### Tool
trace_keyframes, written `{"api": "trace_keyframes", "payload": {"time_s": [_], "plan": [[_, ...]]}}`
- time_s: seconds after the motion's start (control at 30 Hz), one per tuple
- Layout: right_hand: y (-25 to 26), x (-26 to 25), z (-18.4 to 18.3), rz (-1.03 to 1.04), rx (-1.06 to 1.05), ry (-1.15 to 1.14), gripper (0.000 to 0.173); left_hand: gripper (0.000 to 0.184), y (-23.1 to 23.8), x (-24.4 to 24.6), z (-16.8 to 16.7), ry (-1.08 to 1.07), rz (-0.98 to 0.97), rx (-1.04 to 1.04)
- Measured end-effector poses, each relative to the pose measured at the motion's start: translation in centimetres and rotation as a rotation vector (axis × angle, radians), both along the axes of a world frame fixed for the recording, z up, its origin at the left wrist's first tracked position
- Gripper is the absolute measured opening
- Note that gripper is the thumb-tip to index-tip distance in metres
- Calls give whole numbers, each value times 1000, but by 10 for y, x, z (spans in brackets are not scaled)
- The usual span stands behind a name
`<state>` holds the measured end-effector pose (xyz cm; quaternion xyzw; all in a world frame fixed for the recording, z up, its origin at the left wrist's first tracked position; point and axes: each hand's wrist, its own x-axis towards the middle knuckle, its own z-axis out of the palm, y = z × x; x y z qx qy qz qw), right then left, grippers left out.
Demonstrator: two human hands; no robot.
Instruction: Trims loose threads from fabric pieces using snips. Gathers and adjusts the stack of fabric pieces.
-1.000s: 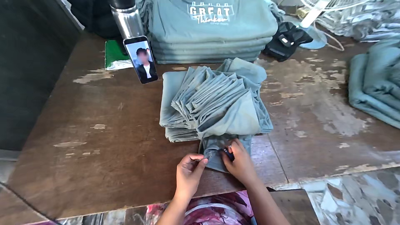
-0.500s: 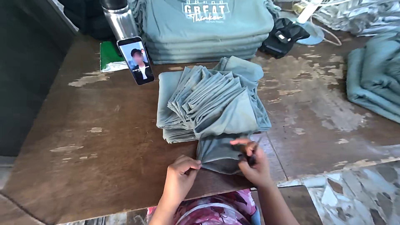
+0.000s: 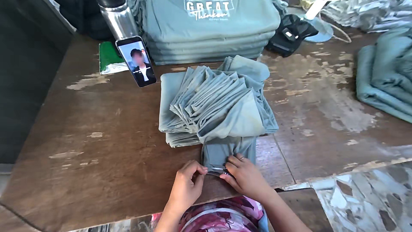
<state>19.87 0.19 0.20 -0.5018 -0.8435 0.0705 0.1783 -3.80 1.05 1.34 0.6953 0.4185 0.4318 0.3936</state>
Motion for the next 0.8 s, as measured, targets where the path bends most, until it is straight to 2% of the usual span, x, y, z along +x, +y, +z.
{"api": "trace_keyframes", "payload": {"time_s": [0.17,0.23,0.27,0.3,0.37,0.4,0.43,0.47,0.53,0.6,0.67,0.73,0.8], "plan": [[-1,-3,-2,-29,18,-5,57,4,1,-3,-1,-69,-15,-2],[-1,-1,-1,-16,-9,3,57,3,1,-11,2,-108,-86,-31],[-1,0,1,-6,-28,18,58,3,-1,-20,7,-121,-204,-91],[-1,2,2,3,-43,46,59,10,-2,-31,14,-116,-390,-176],[-2,9,6,15,-79,158,61,37,1,-46,26,-91,-830,-328],[-2,13,9,18,-99,220,61,49,4,-48,30,-91,-946,-352],[-3,17,11,20,-128,282,61,56,4,-48,32,-87,-930,-325],[-4,21,12,22,-146,339,59,58,3,-45,33,-75,-820,-270],[-5,24,14,32,-148,440,54,61,1,-30,33,20,-487,-147],[-7,20,19,29,-98,499,49,74,3,-3,33,288,-174,-68],[-7,15,24,0,-7,490,33,64,10,25,25,476,31,7],[-4,19,33,-96,114,433,16,49,19,35,21,383,139,23],[4,41,51,-221,223,399,22,43,28,33,34,29,101,-91]]}}
